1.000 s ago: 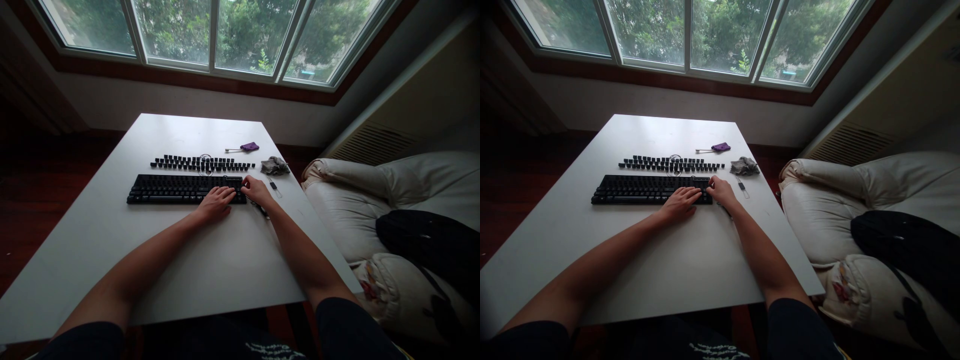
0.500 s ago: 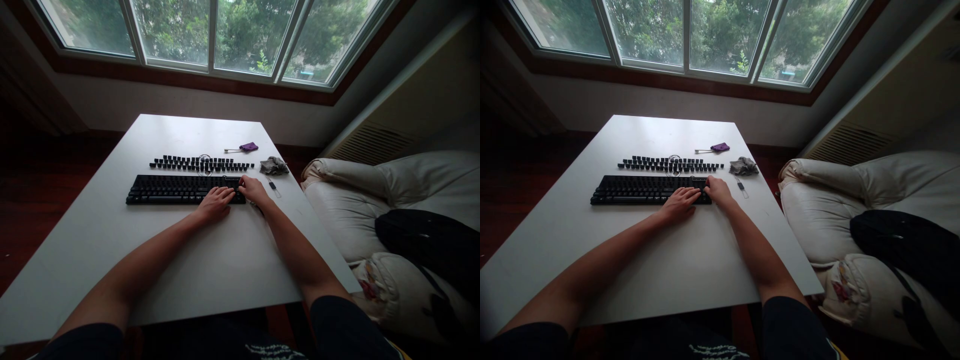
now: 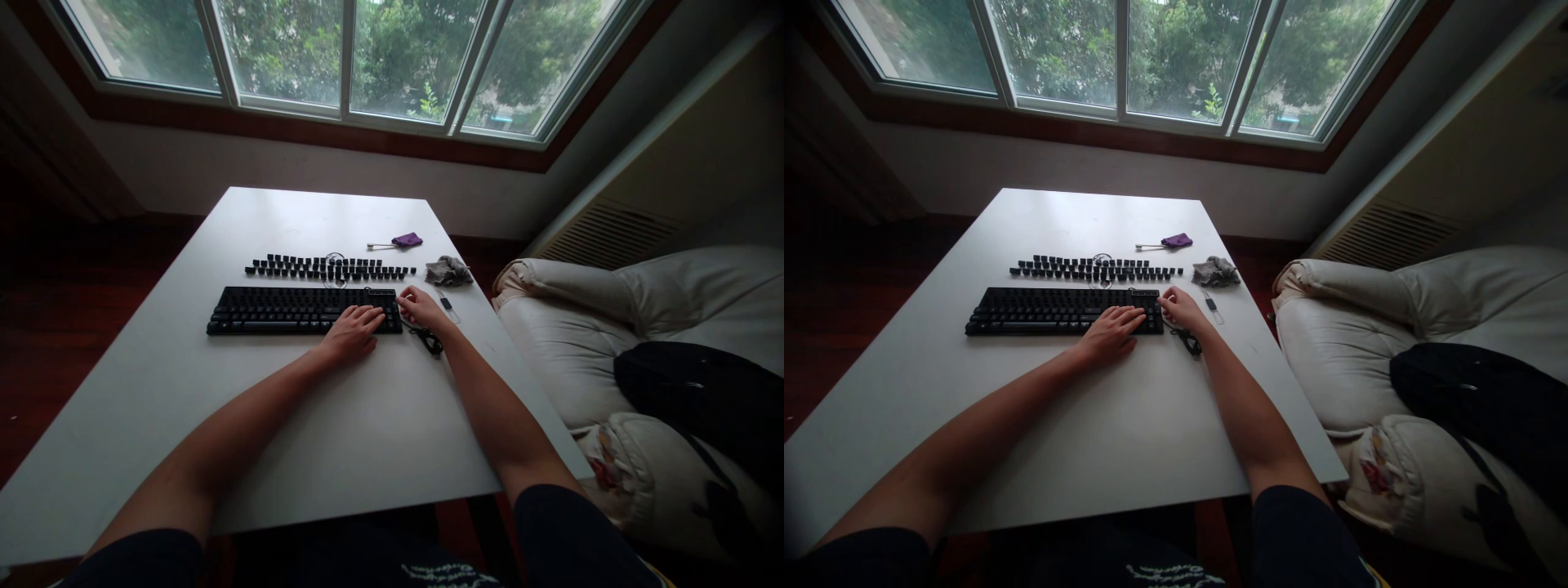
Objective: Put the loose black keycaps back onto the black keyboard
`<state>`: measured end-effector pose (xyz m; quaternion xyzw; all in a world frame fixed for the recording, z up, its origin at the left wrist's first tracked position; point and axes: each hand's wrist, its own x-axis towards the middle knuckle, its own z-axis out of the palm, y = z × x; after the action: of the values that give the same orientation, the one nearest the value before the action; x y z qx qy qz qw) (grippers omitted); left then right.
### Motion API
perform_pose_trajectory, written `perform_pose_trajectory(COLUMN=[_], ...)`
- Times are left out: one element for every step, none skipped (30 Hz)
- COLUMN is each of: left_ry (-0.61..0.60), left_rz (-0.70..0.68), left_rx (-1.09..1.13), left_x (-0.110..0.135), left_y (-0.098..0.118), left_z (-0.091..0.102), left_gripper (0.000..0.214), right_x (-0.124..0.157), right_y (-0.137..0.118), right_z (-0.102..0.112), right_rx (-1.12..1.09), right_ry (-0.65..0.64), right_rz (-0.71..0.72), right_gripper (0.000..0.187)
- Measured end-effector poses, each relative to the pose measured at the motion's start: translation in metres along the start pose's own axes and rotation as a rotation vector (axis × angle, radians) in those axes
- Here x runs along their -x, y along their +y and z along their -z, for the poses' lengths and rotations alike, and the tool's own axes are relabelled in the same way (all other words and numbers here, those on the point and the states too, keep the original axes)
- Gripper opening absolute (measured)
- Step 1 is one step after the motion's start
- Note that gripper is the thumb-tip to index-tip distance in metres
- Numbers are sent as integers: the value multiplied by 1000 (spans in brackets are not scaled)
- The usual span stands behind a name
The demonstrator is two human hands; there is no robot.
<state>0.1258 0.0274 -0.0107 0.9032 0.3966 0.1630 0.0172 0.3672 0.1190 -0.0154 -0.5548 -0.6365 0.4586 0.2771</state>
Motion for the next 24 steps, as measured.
perform_pose_trajectory(left_ry=[0,1,2,2,4,4,5,4,3,2,-1,-4,-6,-9,-10,-9,-7,-6,-3,0,2,4,5,6], left_rz=[0,2,2,2,2,0,-1,-1,1,5,7,9,10,9,8,8,7,5,4,4,4,3,1,1], left_rx=[0,0,0,-1,-1,-1,-1,-1,0,1,3,4,5,6,6,6,6,7,8,10,11,12,12,11], left_x=[0,0,0,0,0,0,0,0,0,0,0,0,0,0,0,0,0,0,0,0,0,0,0,0], left_y=[0,0,0,0,0,0,0,0,0,0,0,1,1,1,1,1,1,1,1,1,1,1,1,1], left_z=[0,0,-1,-1,-1,-1,-1,-1,0,0,0,1,1,2,2,3,3,3,3,3,3,3,3,2], left_gripper=[58,58,58,58,58,58,59,59,59,59,59,59,59,59,59,59,58,58,57,57,57,57,57,57], right_x=[0,0,0,0,0,0,1,0,0,0,0,0,0,0,0,-1,-1,0,0,1,2,3,5,7], right_y=[-1,-1,-2,-3,-4,-5,-5,-5,-5,-4,-3,-2,-1,0,0,1,1,0,0,-1,-3,-4,-6,-8], right_z=[-1,-1,-2,-2,-3,-4,-4,-4,-4,-4,-4,-4,-3,-3,-3,-4,-4,-4,-4,-3,-2,1,4,8], right_rx=[25,56,94,137,180,222,258,283,293,284,256,215,173,142,130,136,150,163,164,154,142,137,146,173], right_ry=[8,18,29,42,59,77,92,102,105,99,88,76,64,56,53,53,57,60,60,56,42,20,-13,-53], right_rz=[-5,-1,12,31,50,66,76,78,69,51,28,3,-18,-32,-35,-30,-20,-7,6,21,39,66,103,144], right_gripper=[33,34,33,32,31,30,28,27,26,26,27,28,29,30,31,31,31,30,29,27,27,27,29,32])
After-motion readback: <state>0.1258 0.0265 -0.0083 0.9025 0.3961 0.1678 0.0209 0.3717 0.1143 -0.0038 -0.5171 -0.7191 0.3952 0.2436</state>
